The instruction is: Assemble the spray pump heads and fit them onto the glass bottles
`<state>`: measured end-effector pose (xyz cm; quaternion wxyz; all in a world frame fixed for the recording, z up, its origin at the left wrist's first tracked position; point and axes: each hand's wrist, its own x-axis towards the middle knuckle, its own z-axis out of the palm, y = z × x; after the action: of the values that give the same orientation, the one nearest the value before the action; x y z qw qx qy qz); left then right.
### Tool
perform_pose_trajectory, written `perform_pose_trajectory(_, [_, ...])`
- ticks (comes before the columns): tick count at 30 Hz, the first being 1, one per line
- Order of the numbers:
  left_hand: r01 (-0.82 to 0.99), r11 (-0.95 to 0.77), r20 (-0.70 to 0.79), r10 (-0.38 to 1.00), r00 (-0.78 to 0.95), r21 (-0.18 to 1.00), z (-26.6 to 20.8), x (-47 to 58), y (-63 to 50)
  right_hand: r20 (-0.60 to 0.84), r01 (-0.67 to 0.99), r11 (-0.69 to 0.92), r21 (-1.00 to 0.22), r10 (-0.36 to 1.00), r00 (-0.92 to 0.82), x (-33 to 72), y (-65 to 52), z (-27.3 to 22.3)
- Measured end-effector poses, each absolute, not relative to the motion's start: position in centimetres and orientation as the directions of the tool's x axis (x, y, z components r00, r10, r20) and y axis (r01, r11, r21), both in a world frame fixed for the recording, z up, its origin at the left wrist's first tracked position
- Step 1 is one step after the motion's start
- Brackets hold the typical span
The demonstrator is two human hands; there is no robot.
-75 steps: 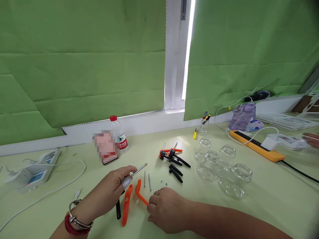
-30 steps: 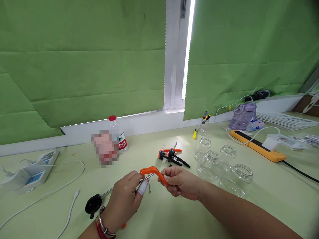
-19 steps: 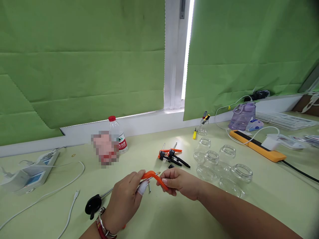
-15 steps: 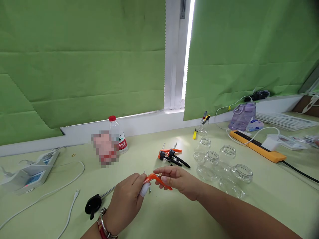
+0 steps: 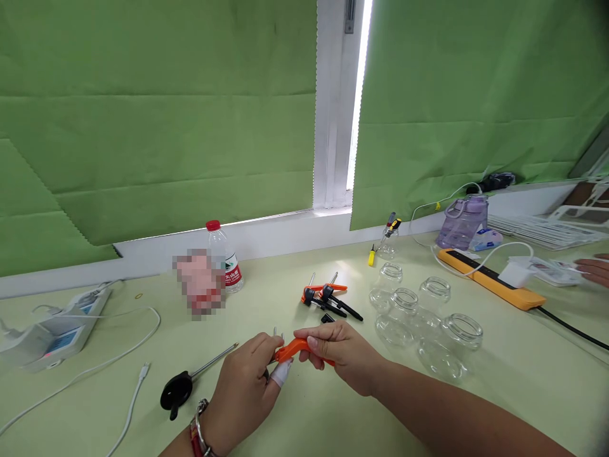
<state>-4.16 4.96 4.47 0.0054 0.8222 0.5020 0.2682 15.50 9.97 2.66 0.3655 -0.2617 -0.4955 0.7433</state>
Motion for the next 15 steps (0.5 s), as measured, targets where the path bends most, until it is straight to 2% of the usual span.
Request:
perform_pose_trajectory(3, [0.778, -0.467, 0.410, 0.863, 0.296, 0.421, 4.6, -4.1, 4.9, -0.013, -0.333, -0.261, -0.906, 0.804, -0.594, 15.7, 10.2, 2.7])
perform_pose_trajectory(5, [0.706, -0.404, 0.368, 0.905, 0.214, 0.581, 4.9, -4.0, 5.0, 0.008, -0.378, -0.264, -0.887, 0.810, -0.586, 16.0, 10.5, 2.9])
perform_pose_trajectory(7, [0.549, -0.284, 0.272, 0.956, 0.106, 0.786, 5.1, -3.9, 5.2, 0.030, -0.419, -0.262, -0.869, 0.819, -0.573, 16.3, 10.9, 3.2])
perform_pose_trajectory(9, [0.305, -0.133, 0.125, 0.991, 0.044, 0.943, 5.2, -3.7, 5.4, 0.043, -0.445, -0.262, -0.856, 0.823, -0.567, 16.5, 11.2, 3.4])
perform_pose_trajectory(12, [-0.011, 0.042, -0.040, 0.991, 0.127, 0.999, 5.0, -3.4, 5.6, 0.064, -0.456, -0.264, -0.850, 0.808, -0.586, 16.8, 11.6, 3.5])
perform_pose_trajectory(15, [-0.163, 0.101, -0.060, 0.969, 0.240, 0.981, 4.4, -3.4, 5.4, 0.120, -0.483, -0.247, -0.840, 0.784, -0.609, 17.1, 12.0, 3.3])
